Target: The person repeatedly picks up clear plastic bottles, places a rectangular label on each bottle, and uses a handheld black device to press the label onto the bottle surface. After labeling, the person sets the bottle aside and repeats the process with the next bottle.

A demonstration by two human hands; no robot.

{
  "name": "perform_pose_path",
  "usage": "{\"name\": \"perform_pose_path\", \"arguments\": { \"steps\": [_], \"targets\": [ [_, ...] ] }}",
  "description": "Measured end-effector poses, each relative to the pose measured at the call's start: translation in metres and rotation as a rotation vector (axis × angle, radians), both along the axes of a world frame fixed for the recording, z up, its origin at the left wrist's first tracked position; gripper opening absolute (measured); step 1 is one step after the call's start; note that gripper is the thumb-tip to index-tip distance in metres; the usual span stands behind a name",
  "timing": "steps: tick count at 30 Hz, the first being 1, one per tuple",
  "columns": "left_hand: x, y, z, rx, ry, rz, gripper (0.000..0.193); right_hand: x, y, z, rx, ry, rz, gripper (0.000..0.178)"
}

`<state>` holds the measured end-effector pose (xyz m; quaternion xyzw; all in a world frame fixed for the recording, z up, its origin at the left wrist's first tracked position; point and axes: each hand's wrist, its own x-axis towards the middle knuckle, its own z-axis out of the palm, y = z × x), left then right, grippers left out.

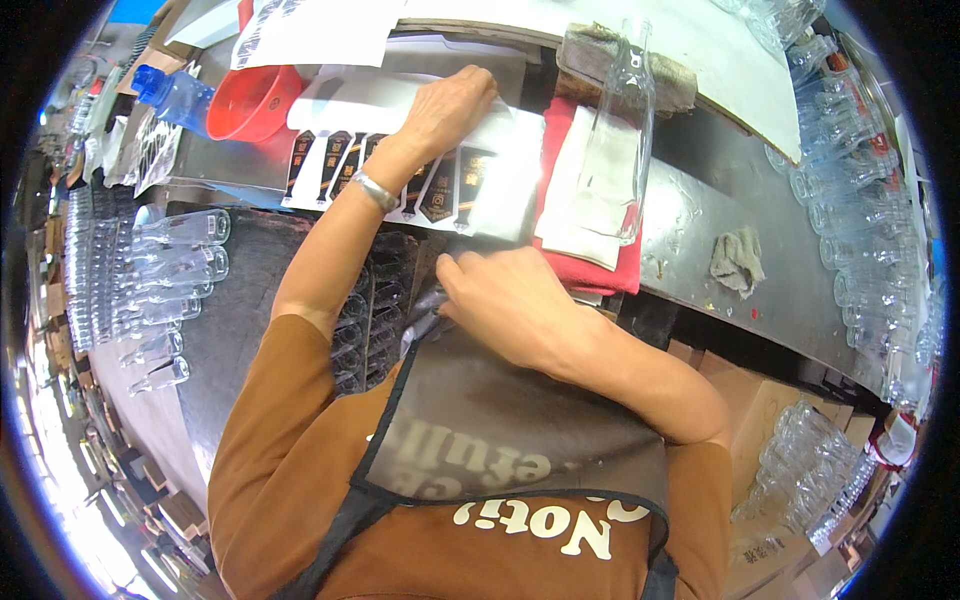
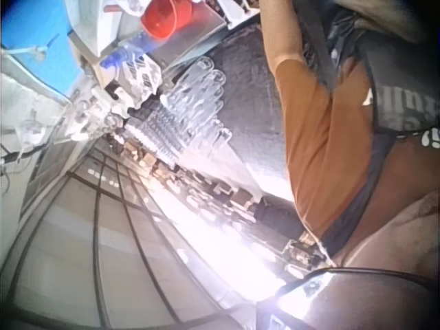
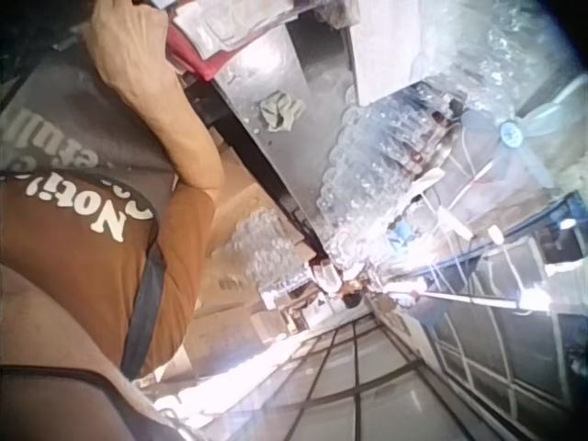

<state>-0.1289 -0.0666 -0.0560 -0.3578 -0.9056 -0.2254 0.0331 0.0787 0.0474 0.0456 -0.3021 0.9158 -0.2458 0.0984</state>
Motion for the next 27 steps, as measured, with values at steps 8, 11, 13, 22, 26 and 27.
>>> {"name": "perform_pose_path", "arguments": {
  "steps": [8, 11, 13, 22, 26, 27],
  "targets": [
    [0.015, -0.039, 0.017, 0.173, -0.044, 0.02, 0.038, 0.007, 0.018, -0.006, 0.011, -0.048, -0.036, 0.043],
    [0.021, -0.092, 0.026, 0.091, 0.112, 0.063, 0.042, 0.01, 0.025, -0.007, 0.001, -0.052, -0.049, 0.044],
    [0.013, -0.132, 0.023, 0.055, 0.183, 0.243, 0.042, 0.01, 0.026, -0.007, -0.012, -0.049, -0.045, 0.044],
    [-0.004, -0.187, -0.005, -0.331, 0.139, 0.457, 0.059, 0.003, 0.02, -0.003, -0.033, -0.039, -0.063, 0.042],
    [0.009, -0.2, -0.017, -0.175, 0.137, 0.41, 0.051, 0.005, 0.021, -0.006, 0.004, -0.043, -0.061, 0.043],
    [0.008, -0.202, -0.018, -0.143, 0.157, 0.385, 0.041, 0.004, 0.021, -0.006, 0.008, -0.039, -0.057, 0.043]
  ]
}}
